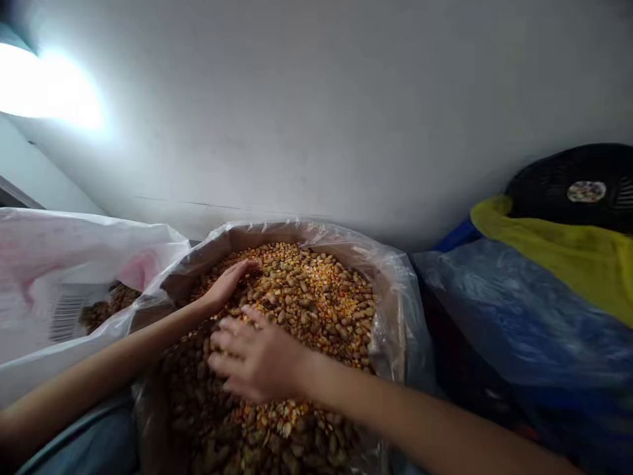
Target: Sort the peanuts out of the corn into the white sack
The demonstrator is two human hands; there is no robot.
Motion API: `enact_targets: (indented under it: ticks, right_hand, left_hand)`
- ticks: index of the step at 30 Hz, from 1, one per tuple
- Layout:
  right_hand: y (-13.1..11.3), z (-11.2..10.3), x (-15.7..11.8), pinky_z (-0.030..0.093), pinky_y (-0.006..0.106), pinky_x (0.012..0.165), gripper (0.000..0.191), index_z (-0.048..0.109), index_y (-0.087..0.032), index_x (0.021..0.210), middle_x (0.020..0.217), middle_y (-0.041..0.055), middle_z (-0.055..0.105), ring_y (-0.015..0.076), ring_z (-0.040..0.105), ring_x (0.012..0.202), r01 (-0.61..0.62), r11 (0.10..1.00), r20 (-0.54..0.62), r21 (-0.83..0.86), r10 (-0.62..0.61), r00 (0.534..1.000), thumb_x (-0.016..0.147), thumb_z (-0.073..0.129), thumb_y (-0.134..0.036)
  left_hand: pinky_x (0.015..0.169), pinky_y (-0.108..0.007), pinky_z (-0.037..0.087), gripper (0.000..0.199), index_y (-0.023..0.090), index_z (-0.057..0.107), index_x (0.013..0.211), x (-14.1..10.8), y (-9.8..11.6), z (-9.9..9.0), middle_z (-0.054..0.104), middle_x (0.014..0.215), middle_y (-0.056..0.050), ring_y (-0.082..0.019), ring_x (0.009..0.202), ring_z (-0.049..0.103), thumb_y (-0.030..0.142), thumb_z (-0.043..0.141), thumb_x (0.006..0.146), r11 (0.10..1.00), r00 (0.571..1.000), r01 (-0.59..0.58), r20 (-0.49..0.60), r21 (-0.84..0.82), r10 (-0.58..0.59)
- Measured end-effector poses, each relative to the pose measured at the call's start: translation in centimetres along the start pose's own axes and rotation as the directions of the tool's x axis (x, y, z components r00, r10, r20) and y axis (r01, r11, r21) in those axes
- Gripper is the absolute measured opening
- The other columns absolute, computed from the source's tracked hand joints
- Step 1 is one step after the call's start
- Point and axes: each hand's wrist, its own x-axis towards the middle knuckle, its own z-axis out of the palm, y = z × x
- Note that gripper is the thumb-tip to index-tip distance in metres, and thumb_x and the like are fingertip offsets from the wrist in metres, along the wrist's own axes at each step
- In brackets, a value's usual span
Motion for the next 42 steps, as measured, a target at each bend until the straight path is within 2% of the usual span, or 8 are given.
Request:
enact_targets:
  ticks: [3, 7, 15, 25, 34, 39, 41, 42]
  right_hand:
    - [-3.4, 4.3, -0.2, 0.025, 0.043, 0.097, 0.033, 0.052, -0.015, 0.108, 0.120, 0.0054, 0.049, 0.0208, 0.038, 0.113, 0.152, 0.988, 0.008, -0.017, -0.152, 0.988, 0.084, 0.030, -0.021]
    - [-4.1, 6.9, -0.6, 0.028, 0.036, 0.096, 0.035, 0.050, -0.014, 0.112, 0.119, 0.0046, 0.049, 0.0194, 0.040, 0.112, 0.102, 0.994, 0.012, -0.024, -0.102, 0.995, 0.083, 0.031, -0.021]
    - [-0.6, 6.4, -0.7, 0.024, 0.040, 0.099, 0.036, 0.045, -0.020, 0.118, 0.120, 0.0004, 0.049, 0.0202, 0.036, 0.115, 0.085, 0.988, -0.038, -0.125, -0.090, 0.995, 0.085, 0.032, -0.020]
    - [3.9, 6.4, -1.2, 0.022, 0.046, 0.099, 0.038, 0.040, -0.024, 0.122, 0.123, -0.0013, 0.047, 0.0212, 0.032, 0.119, 0.088, 0.973, -0.044, -0.214, -0.100, 0.994, 0.085, 0.033, -0.018]
    - [8.7, 5.6, -3.3, 0.025, 0.046, 0.097, 0.037, 0.047, -0.021, 0.118, 0.122, 0.0047, 0.047, 0.0238, 0.032, 0.119, -0.189, 0.958, -0.022, -0.214, 0.189, 0.982, 0.083, 0.037, -0.016]
    - [10.0, 3.9, -4.2, 0.026, 0.042, 0.098, 0.031, 0.055, -0.024, 0.109, 0.117, 0.0025, 0.052, 0.0200, 0.040, 0.114, -0.469, 0.882, -0.103, 0.047, 0.471, 0.876, 0.083, 0.039, -0.029]
    - [10.7, 3.1, -4.7, 0.028, 0.039, 0.097, 0.033, 0.056, -0.023, 0.108, 0.115, 0.0028, 0.054, 0.0184, 0.044, 0.110, -0.630, 0.746, -0.225, 0.214, 0.666, 0.712, 0.084, 0.036, -0.032]
    - [11.1, 2.8, -5.1, 0.031, 0.038, 0.095, 0.034, 0.057, -0.022, 0.106, 0.113, 0.0038, 0.055, 0.0185, 0.046, 0.108, -0.706, 0.635, -0.284, 0.313, 0.772, 0.568, 0.084, 0.035, -0.033]
  left_hand:
    - [0.093, -0.033, 0.031, 0.046, 0.015, 0.058, 0.097, 0.2, -0.5, -0.1, 0.057, 0.109, -0.007, -0.021, 0.105, 0.047, 0.050, 0.035, 0.076, 0.996, 0.998, 0.058, 0.022, -0.062, -0.057]
    - [0.095, -0.034, 0.029, 0.047, 0.014, 0.058, 0.097, 0.3, -0.6, -0.1, 0.057, 0.109, -0.007, -0.021, 0.106, 0.048, 0.048, 0.033, 0.077, 0.993, 0.998, 0.062, 0.021, -0.103, -0.060]
    - [0.102, -0.027, 0.016, 0.044, 0.021, 0.056, 0.108, 0.3, -0.1, -0.2, 0.046, 0.123, -0.001, -0.017, 0.118, 0.035, 0.046, 0.040, 0.076, 0.978, 0.987, -0.067, 0.159, 0.196, 0.036]
    - [0.097, -0.030, 0.027, 0.049, 0.018, 0.059, 0.103, 1.5, -0.8, -1.4, 0.054, 0.114, -0.002, -0.019, 0.109, 0.045, 0.048, 0.029, 0.080, 0.990, 0.981, -0.097, 0.178, 0.106, 0.077]
    - [0.100, -0.030, 0.021, 0.051, 0.017, 0.054, 0.110, 1.7, -1.4, -1.5, 0.047, 0.122, -0.002, -0.019, 0.116, 0.038, 0.050, 0.035, 0.076, 0.977, 0.994, -0.089, 0.075, 0.195, 0.076]
    - [0.099, -0.028, 0.024, 0.049, 0.017, 0.054, 0.110, 1.5, -1.3, -1.3, 0.049, 0.120, -0.003, -0.018, 0.114, 0.040, 0.048, 0.033, 0.078, 0.971, 0.988, -0.141, 0.088, 0.193, 0.126]
    - [0.098, -0.028, 0.026, 0.049, 0.016, 0.055, 0.107, 1.7, -1.4, -1.3, 0.053, 0.116, -0.004, -0.018, 0.112, 0.042, 0.047, 0.032, 0.078, 0.966, 0.988, -0.152, 0.036, 0.207, 0.148]
    - [0.097, -0.028, 0.026, 0.049, 0.015, 0.056, 0.106, 1.7, -1.6, -1.4, 0.054, 0.115, -0.004, -0.018, 0.111, 0.043, 0.047, 0.032, 0.078, 0.965, 0.988, -0.148, -0.002, 0.218, 0.152]
